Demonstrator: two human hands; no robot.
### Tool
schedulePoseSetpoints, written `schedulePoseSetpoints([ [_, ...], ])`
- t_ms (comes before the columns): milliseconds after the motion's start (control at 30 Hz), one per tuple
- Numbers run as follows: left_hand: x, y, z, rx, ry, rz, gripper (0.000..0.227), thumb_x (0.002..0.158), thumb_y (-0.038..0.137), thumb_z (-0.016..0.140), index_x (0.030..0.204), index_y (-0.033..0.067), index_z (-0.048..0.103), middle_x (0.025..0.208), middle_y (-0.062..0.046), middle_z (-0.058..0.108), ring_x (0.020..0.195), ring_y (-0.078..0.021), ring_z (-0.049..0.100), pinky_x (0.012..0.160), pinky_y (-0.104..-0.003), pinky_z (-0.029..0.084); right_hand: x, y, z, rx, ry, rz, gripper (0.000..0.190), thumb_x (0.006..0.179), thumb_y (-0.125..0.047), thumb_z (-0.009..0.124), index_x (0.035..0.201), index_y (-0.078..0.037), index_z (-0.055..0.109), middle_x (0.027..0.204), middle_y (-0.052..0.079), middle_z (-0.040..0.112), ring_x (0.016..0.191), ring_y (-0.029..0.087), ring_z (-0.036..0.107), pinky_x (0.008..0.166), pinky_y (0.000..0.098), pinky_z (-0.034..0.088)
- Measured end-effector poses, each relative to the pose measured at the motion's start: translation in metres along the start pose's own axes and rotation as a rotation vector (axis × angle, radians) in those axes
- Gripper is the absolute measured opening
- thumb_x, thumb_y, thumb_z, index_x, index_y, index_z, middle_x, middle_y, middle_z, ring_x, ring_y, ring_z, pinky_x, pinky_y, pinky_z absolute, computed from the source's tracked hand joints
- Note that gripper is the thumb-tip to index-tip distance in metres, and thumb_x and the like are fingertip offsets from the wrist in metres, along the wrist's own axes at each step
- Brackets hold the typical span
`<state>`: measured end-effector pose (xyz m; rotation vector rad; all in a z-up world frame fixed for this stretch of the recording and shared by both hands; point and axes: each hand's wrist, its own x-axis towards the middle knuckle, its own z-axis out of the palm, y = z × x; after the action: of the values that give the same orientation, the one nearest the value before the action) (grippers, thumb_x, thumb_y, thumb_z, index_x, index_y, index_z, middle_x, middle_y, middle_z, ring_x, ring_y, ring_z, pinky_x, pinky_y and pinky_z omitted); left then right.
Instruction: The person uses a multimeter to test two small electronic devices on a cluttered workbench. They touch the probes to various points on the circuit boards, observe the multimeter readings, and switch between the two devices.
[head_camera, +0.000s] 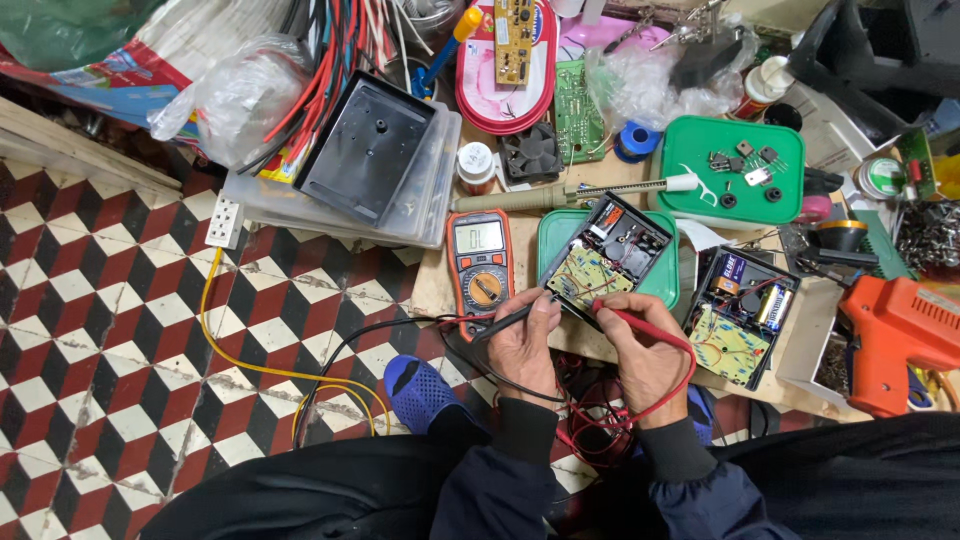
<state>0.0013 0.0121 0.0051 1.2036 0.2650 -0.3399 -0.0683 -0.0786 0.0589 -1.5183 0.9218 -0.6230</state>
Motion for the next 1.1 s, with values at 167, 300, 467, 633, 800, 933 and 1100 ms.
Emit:
schedulePoseSetpoints([
  [167,0.004,-0.008,0.001,0.007,-0.013,0.022,0.026,0.103,0.013,0.079,0.124,-0.0029,0.078,0.114,-0.029,0.083,0.106,-0.0289,0.083,0.093,-0.035,0.071,0.004,0.008,0.0,0.003,-0.024,-0.046,0.017,0.093,-0.011,0.088,0.107,-0.005,0.08,0.107,0.015,0.084,0.1,0.018,0.076,0.089,0.0319,0.063],
  [300,0.005,-0.005,0.002,0.049,-0.006,0.055,0.026,0.103,0.013,0.08,0.123,-0.0025,0.08,0.108,-0.028,0.084,0.104,-0.0281,0.083,0.095,-0.034,0.07,0.006,0.006,-0.001,0.011,-0.042,-0.036,0.013,0.093,-0.008,0.087,0.104,-0.004,0.081,0.106,0.015,0.083,0.099,0.019,0.075,0.088,0.033,0.063],
  [467,0.005,-0.003,0.003,0.095,-0.02,0.069,0.024,0.101,0.013,0.082,0.121,-0.0002,0.083,0.109,-0.028,0.084,0.107,-0.0277,0.083,0.096,-0.034,0.07,0.006,0.005,0.0,0.014,-0.054,-0.032,0.013,0.093,-0.009,0.087,0.104,-0.005,0.082,0.106,0.013,0.083,0.098,0.017,0.074,0.089,0.0331,0.063],
  [633,0.001,0.005,0.003,0.149,-0.028,0.079,0.022,0.1,0.014,0.083,0.12,0.0025,0.084,0.108,-0.024,0.085,0.106,-0.0225,0.082,0.097,-0.032,0.069,0.007,0.005,0.0,0.019,-0.056,-0.018,0.013,0.092,-0.009,0.087,0.104,-0.005,0.081,0.105,0.013,0.083,0.097,0.016,0.073,0.089,0.0325,0.063],
  [800,-0.001,0.009,0.003,0.22,-0.045,0.073,0.023,0.102,0.017,0.082,0.122,0.0071,0.084,0.107,-0.025,0.085,0.107,-0.0229,0.08,0.099,-0.036,0.068,0.009,0.005,-0.003,0.03,-0.072,-0.008,0.012,0.093,-0.009,0.086,0.103,-0.006,0.08,0.105,0.013,0.082,0.096,0.017,0.072,0.086,0.0321,0.063],
  [933,-0.001,0.009,0.004,0.196,-0.039,0.068,0.022,0.102,0.017,0.082,0.12,0.0059,0.084,0.108,-0.028,0.085,0.11,-0.0261,0.082,0.1,-0.035,0.068,0.009,0.005,-0.003,0.047,-0.07,-0.003,0.013,0.092,-0.008,0.086,0.103,-0.005,0.08,0.104,0.013,0.081,0.095,0.016,0.071,0.085,0.0305,0.063],
  [1100,0.004,0.002,0.0,0.129,-0.039,0.034,0.027,0.101,0.019,0.083,0.122,0.0012,0.082,0.111,-0.028,0.084,0.108,-0.0253,0.082,0.097,-0.034,0.068,0.011,0.011,-0.003,0.05,-0.08,-0.006,0.013,0.092,-0.007,0.085,0.103,-0.004,0.08,0.104,0.015,0.081,0.097,0.018,0.071,0.088,0.0335,0.062],
])
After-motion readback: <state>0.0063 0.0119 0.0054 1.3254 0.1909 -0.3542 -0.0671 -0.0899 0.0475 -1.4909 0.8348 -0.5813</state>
